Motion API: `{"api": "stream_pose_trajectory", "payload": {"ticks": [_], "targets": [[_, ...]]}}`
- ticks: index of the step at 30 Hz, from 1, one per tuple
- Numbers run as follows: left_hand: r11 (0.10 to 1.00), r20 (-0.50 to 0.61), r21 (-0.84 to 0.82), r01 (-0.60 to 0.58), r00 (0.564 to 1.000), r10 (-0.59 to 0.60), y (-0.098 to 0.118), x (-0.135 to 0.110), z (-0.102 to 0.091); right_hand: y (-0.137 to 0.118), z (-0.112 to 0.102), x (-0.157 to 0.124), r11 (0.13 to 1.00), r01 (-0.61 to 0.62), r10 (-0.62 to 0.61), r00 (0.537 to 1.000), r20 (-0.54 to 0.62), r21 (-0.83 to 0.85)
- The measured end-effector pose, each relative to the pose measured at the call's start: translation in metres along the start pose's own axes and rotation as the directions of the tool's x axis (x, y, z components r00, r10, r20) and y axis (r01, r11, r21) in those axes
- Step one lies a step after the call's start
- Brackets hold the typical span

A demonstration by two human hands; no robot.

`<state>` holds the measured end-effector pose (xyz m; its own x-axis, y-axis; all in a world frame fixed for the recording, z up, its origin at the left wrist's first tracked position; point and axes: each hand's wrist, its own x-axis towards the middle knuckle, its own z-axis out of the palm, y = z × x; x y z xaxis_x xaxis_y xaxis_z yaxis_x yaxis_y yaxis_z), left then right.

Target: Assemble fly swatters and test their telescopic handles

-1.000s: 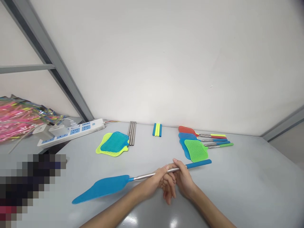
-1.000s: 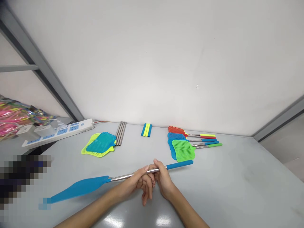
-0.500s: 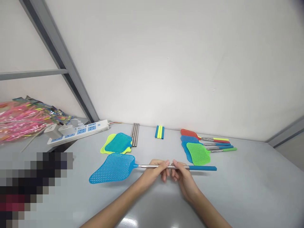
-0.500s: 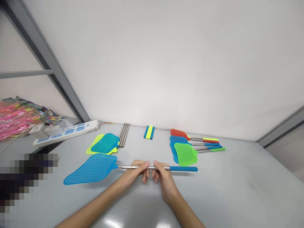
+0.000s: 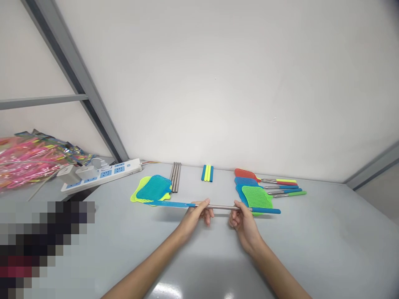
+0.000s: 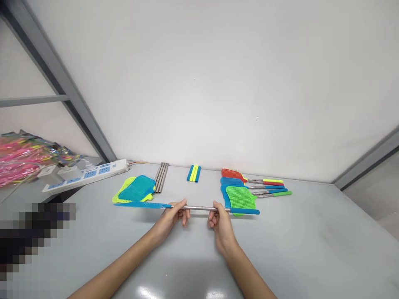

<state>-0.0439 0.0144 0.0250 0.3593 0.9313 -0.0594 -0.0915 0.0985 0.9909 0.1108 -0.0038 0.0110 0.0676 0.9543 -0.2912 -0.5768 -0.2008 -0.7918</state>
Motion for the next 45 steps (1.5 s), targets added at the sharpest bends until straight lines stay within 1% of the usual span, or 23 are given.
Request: {"api": "stream_pose_trajectory", "payload": {"ticks": [5,9,13,17,20,24,27,33,39,45], "targets": [[1.0,-0.026,-0.017,-0.004,1.0,0.004,0.0,0.001,-0.001,0.001,-0.001,0.001,1.0,0.002,-0.001,0.999,0.048,-0.015],[0.998,-0.006,-0.052,-0.026,1.0,0.026,-0.002,0.001,-0.003,0.0,0.002,-0.001,1.0,0.012,-0.012,0.998,0.054,-0.008],[0.99,0.015,-0.137,-0.042,0.999,0.045,-0.003,0.001,-0.002,-0.001,0.008,-0.007,0.998,0.036,-0.03,0.991,0.127,-0.043],[0.986,0.031,-0.16,-0.054,0.998,0.059,-0.001,0.0,0.001,0.0,0.013,-0.012,0.998,0.03,-0.019,0.986,0.165,-0.061],[0.986,0.037,-0.161,-0.048,0.998,0.055,0.0,-0.001,0.002,0.002,0.014,-0.014,0.998,0.01,0.002,0.983,0.186,-0.065],[0.989,0.041,-0.144,-0.039,0.998,0.045,0.001,-0.002,0.003,0.002,0.014,-0.014,0.998,0.01,0.001,0.981,0.192,-0.059],[0.992,0.034,-0.117,-0.038,0.999,0.042,0.002,-0.002,0.003,0.002,0.013,-0.014,0.999,0.021,-0.011,0.979,0.206,-0.046],[0.995,0.03,-0.094,-0.018,0.999,0.021,0.003,-0.001,0.003,0.001,0.015,-0.016,0.996,0.065,-0.047,0.961,0.274,-0.056],[0.995,0.039,-0.1,-0.017,0.999,0.021,0.003,-0.001,0.002,0.001,0.015,-0.016,0.998,0.037,-0.022,0.962,0.274,-0.049],[0.997,0.041,-0.08,-0.014,0.999,0.017,0.003,-0.001,0.002,0.001,0.015,-0.016,0.998,0.048,-0.036,0.964,0.264,-0.04]]}}
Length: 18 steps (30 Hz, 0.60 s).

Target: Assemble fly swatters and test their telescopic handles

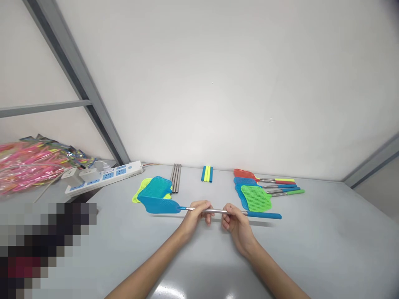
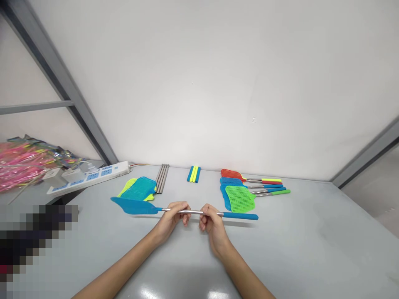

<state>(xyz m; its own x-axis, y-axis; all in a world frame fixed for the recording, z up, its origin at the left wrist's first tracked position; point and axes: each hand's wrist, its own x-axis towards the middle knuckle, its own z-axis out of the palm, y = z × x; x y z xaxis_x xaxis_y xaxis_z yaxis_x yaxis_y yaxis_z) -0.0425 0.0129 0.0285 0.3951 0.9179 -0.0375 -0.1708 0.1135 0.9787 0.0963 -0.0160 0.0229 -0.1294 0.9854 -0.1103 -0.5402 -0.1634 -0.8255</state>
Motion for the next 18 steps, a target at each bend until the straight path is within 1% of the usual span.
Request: {"api": "stream_pose_trajectory", "payload": {"ticks": [9,18], "targets": [[0.999,-0.003,0.014,-0.03,1.0,0.03,0.0001,-0.0009,-0.0005,-0.0027,0.0008,-0.0019,0.999,0.033,-0.033,0.998,0.047,0.01],[0.999,0.028,0.024,-0.046,0.999,0.045,0.0012,-0.0026,-0.001,-0.0018,0.0007,-0.0026,0.998,0.043,-0.046,0.997,0.069,0.043]]}}
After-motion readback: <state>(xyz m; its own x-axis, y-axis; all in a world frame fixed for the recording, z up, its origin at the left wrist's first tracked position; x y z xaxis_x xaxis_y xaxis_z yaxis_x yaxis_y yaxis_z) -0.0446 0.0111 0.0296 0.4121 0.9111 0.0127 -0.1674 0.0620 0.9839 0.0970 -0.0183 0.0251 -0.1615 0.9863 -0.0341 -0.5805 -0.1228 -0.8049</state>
